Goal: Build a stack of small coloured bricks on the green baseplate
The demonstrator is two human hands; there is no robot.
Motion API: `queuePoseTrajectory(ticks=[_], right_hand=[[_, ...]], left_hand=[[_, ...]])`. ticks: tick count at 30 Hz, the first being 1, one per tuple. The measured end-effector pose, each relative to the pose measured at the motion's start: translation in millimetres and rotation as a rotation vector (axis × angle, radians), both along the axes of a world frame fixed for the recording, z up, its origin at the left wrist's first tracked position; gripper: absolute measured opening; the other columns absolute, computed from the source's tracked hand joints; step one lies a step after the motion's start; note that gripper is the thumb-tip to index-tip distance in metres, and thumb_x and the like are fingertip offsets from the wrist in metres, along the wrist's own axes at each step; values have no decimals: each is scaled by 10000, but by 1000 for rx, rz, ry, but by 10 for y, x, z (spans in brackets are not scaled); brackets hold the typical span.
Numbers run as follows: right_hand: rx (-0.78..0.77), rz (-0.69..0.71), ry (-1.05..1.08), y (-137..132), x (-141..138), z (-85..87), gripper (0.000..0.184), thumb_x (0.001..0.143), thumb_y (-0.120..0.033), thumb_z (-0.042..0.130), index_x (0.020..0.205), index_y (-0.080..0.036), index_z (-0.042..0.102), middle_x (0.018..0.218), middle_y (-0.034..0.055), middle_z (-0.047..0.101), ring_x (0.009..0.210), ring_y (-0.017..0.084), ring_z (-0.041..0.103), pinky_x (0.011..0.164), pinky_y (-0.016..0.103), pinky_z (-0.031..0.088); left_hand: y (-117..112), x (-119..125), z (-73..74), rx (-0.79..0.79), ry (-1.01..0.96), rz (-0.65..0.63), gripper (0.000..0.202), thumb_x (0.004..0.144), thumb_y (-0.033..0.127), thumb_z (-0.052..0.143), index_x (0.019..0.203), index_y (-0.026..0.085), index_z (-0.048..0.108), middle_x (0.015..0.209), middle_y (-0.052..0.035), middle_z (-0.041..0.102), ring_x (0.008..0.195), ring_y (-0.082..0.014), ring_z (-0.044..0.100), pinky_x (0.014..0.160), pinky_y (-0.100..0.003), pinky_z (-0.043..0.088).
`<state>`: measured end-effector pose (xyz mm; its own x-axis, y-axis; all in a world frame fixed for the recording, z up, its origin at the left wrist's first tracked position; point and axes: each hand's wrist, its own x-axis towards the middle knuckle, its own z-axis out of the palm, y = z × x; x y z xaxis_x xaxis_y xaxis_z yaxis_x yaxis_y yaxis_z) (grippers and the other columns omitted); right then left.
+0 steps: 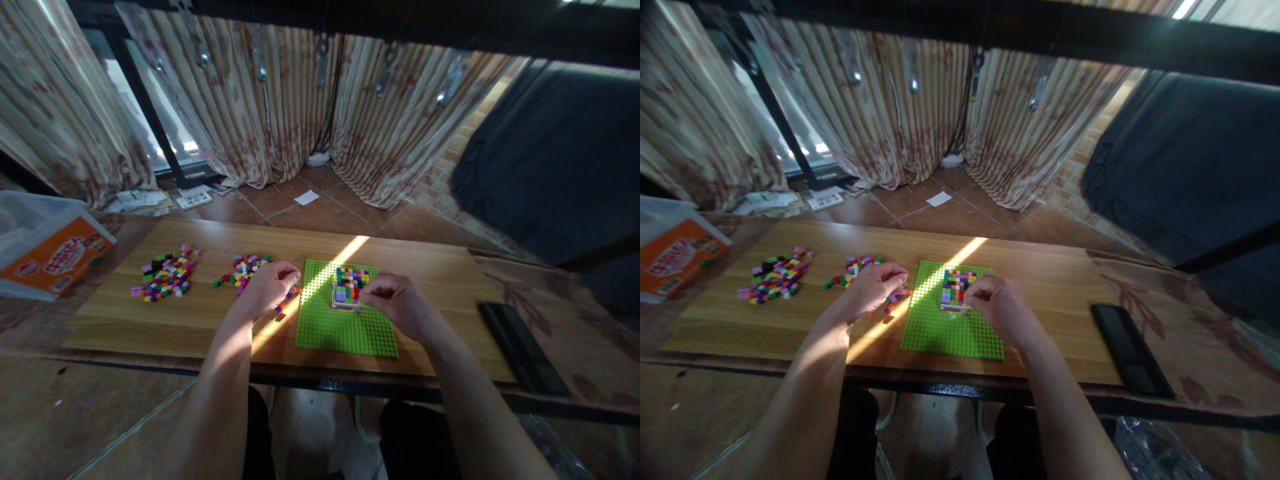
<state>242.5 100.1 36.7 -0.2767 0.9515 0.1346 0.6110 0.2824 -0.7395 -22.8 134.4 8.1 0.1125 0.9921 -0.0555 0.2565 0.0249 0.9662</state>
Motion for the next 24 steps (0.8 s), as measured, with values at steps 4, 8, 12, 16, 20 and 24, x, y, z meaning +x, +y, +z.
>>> queuePoseTrajectory(ticks=[4,8,12,16,20,24], right_hand=[[-43,-68,255,25,100,9,79,754,-286,716,756,-207,719,730,7,677,653,128,602,615,292,480],[191,-405,443,71,159,99,89,753,-290,715,729,-206,694,578,-37,586,501,88,478,481,246,393],[368,-535,486,67,46,123,100,761,-300,703,756,-201,691,543,-41,547,471,94,450,457,251,375],[395,-420,410,-61,-262,117,96,797,-304,673,762,-215,683,674,7,649,593,140,573,548,289,469],[337,-119,260,-230,-627,98,98,854,-258,627,781,-232,685,704,4,657,627,140,592,583,282,472],[234,168,85,-322,-930,-18,148,910,-219,548,864,-230,688,795,24,676,720,152,633,653,276,485]], left_hand=[[18,-42,-23,17,-6,29,117,737,273,659,753,166,703,638,-48,661,574,-153,602,535,-255,476],[26,-65,7,23,25,49,139,737,285,657,758,160,712,645,-43,664,569,-135,581,536,-238,462],[31,-105,62,43,-20,92,143,727,288,660,732,153,706,653,-44,669,585,-133,580,546,-229,458],[31,-179,127,88,-132,300,149,716,293,655,705,146,680,624,-10,637,576,-105,569,562,-199,451],[19,-263,205,153,-322,529,126,693,265,657,682,140,649,589,26,593,527,-68,531,550,-172,441],[6,-335,266,186,-352,619,116,695,251,638,693,136,647,547,38,568,476,-57,495,504,-165,417]])
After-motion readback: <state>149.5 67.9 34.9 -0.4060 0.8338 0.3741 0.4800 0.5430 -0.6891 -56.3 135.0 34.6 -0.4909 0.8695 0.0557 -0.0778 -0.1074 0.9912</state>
